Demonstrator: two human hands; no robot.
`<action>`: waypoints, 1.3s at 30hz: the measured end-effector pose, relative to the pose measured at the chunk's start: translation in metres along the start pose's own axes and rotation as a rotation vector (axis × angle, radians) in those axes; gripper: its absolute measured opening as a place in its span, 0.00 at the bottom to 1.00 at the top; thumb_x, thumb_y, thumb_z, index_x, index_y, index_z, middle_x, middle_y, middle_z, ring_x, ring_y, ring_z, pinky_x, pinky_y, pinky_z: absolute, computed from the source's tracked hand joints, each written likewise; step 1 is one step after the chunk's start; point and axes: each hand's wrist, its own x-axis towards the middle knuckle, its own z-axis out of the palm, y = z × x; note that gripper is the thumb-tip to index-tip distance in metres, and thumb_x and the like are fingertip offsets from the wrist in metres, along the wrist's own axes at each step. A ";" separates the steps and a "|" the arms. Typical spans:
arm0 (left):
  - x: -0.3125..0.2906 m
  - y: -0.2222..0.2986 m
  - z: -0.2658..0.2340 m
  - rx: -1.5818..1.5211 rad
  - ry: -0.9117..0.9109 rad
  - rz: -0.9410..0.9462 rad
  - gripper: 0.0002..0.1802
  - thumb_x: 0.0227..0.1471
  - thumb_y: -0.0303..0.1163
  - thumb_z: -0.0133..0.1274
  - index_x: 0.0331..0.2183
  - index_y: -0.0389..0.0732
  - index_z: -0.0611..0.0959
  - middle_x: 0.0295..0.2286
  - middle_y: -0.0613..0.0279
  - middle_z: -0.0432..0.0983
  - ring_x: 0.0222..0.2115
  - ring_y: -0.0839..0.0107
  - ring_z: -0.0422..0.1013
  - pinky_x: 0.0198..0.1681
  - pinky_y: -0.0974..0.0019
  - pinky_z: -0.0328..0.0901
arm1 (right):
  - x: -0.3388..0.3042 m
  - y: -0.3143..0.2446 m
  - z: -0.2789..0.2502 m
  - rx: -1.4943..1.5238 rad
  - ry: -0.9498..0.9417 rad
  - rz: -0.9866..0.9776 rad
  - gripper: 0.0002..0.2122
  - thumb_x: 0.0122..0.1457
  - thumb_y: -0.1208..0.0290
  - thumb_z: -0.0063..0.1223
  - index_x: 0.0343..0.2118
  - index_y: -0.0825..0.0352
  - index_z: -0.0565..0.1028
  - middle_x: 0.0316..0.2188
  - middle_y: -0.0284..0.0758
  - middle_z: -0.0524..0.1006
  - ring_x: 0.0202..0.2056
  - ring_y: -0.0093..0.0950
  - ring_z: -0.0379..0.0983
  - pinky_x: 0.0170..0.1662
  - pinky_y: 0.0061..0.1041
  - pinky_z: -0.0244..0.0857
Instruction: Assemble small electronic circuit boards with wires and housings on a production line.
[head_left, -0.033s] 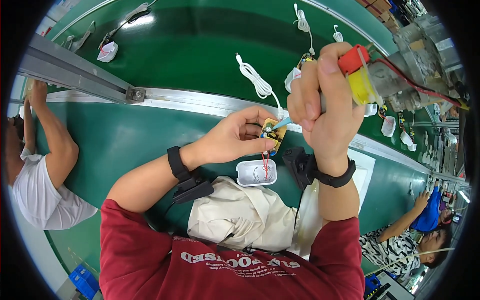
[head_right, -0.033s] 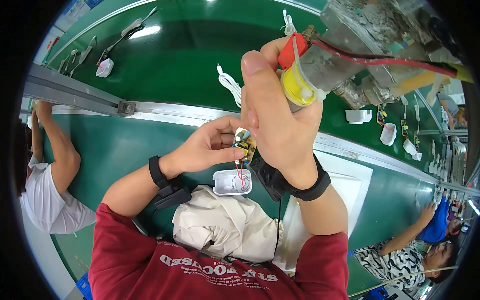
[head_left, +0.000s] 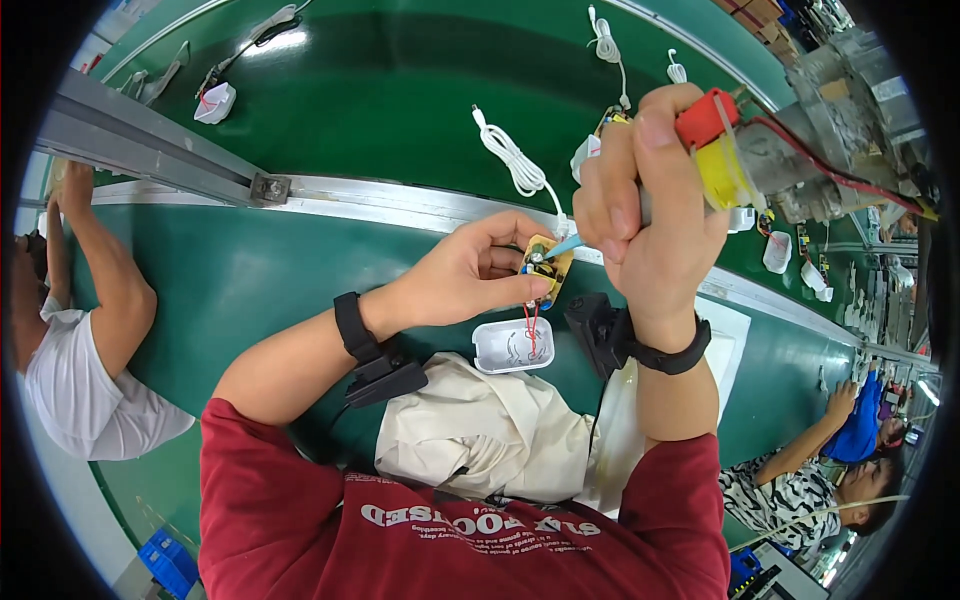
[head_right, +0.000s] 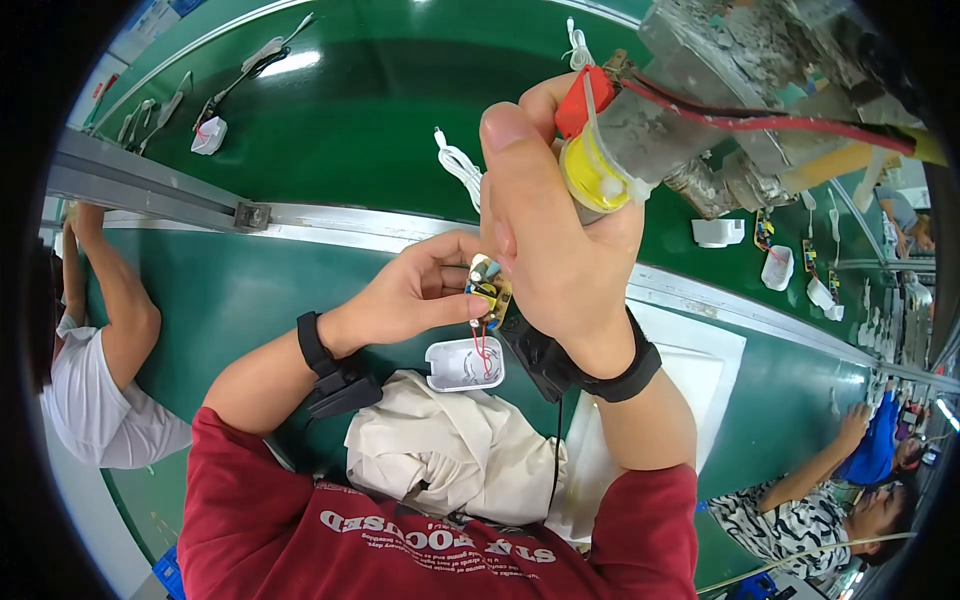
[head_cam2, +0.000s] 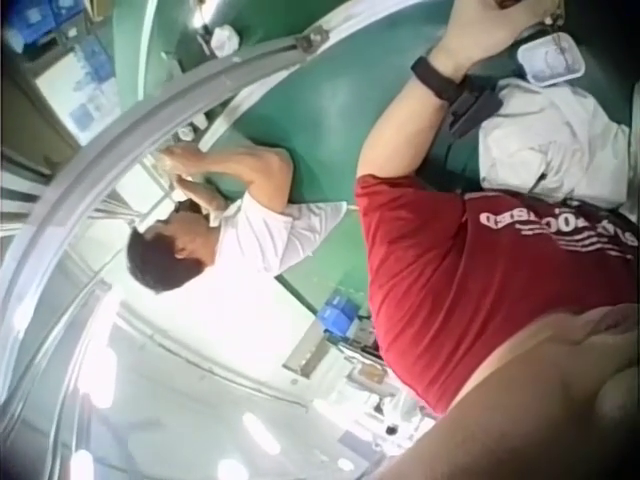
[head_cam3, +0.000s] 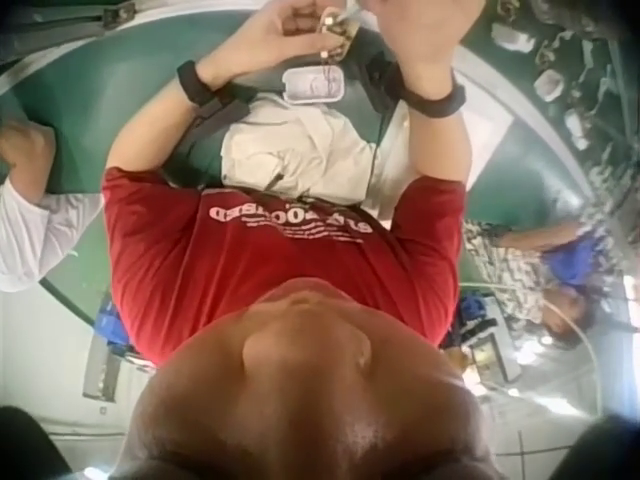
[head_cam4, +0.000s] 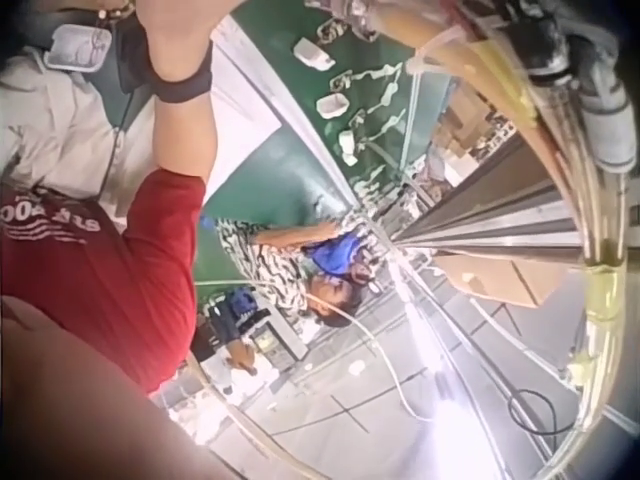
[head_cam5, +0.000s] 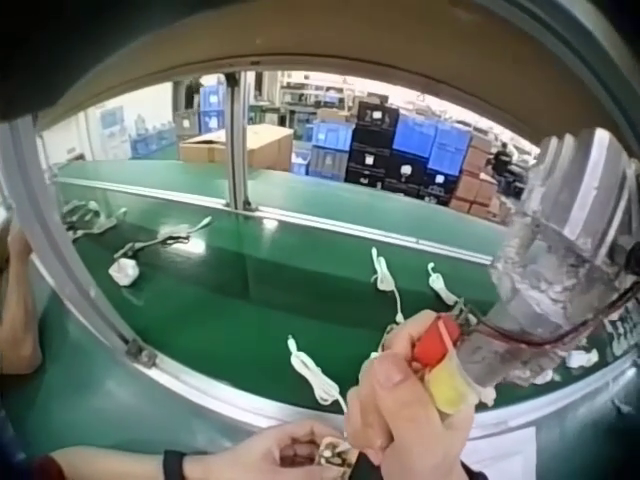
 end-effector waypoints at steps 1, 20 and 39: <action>-0.002 -0.001 -0.001 -0.005 0.000 -0.003 0.22 0.53 0.21 0.54 0.49 0.36 0.69 0.46 0.63 0.71 0.46 0.74 0.69 0.50 0.69 0.66 | 0.000 0.003 0.002 0.004 -0.007 0.000 0.06 0.65 0.70 0.38 0.30 0.63 0.61 0.09 0.26 0.57 0.08 0.15 0.49 0.10 0.17 0.42; 0.004 -0.005 0.001 0.024 -0.015 -0.010 0.20 0.53 0.27 0.56 0.47 0.36 0.70 0.40 0.64 0.71 0.40 0.79 0.71 0.43 0.73 0.68 | 0.001 -0.001 -0.008 -0.027 0.027 0.002 0.06 0.63 0.70 0.39 0.30 0.64 0.62 0.09 0.27 0.57 0.08 0.15 0.47 0.11 0.18 0.40; 0.014 0.030 -0.022 0.115 -0.037 -0.022 0.26 0.52 0.22 0.55 0.54 0.36 0.69 0.39 0.66 0.72 0.38 0.77 0.70 0.43 0.71 0.67 | 0.001 -0.023 -0.012 -0.023 -0.022 0.028 0.12 0.66 0.65 0.40 0.44 0.68 0.65 0.10 0.26 0.57 0.09 0.14 0.49 0.12 0.17 0.43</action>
